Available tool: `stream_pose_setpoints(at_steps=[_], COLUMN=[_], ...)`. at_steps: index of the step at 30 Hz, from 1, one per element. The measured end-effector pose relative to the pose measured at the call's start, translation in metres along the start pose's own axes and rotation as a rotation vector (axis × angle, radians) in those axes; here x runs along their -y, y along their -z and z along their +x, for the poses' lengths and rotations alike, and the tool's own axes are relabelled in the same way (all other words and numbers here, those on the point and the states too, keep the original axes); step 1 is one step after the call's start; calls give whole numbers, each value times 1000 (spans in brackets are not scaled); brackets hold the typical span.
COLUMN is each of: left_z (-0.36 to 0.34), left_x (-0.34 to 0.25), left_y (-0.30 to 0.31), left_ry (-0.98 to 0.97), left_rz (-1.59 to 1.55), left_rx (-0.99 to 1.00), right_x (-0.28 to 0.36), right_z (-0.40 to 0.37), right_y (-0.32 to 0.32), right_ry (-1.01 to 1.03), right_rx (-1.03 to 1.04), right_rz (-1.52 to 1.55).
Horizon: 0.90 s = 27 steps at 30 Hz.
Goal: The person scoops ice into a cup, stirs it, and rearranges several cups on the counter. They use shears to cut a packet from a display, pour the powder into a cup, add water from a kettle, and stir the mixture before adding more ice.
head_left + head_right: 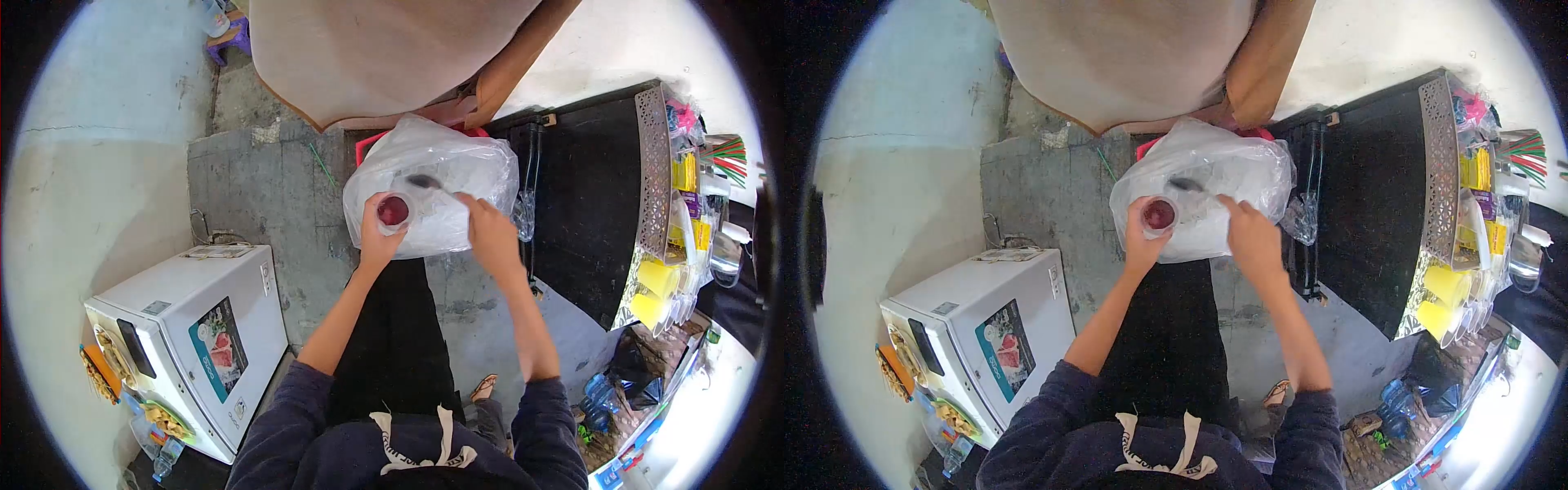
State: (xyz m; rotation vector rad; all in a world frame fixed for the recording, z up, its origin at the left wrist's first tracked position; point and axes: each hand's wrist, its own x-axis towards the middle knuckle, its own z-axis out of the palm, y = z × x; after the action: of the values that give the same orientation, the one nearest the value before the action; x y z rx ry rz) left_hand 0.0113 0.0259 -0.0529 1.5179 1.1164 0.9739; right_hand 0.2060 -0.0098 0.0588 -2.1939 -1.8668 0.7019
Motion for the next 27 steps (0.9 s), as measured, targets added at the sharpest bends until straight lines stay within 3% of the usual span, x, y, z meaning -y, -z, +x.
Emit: stream_pose_setpoints(at_steps=[6, 11, 15, 17, 20, 27], left_z=[4, 0, 1, 1, 3, 4], left_x=[-4, 0, -14, -20, -16, -3], left_y=[0, 1, 7, 11, 7, 9], left_ry=[22, 20, 99, 83, 80, 26], left_rz=[42, 13, -30, 43, -40, 18], left_rx=[-64, -58, -48, -21, -50, -56], right_x=[-76, -80, -78, -75, -75, -78], right_z=[48, 54, 53, 55, 55, 48], right_y=[-53, -103, -119, -110, -112, -129], right_ry=[-124, -83, -98, -34, -54, -241], right_rx=[75, 61, 114, 274, 328, 143], right_rz=[-463, -706, -646, -533, -470, -139])
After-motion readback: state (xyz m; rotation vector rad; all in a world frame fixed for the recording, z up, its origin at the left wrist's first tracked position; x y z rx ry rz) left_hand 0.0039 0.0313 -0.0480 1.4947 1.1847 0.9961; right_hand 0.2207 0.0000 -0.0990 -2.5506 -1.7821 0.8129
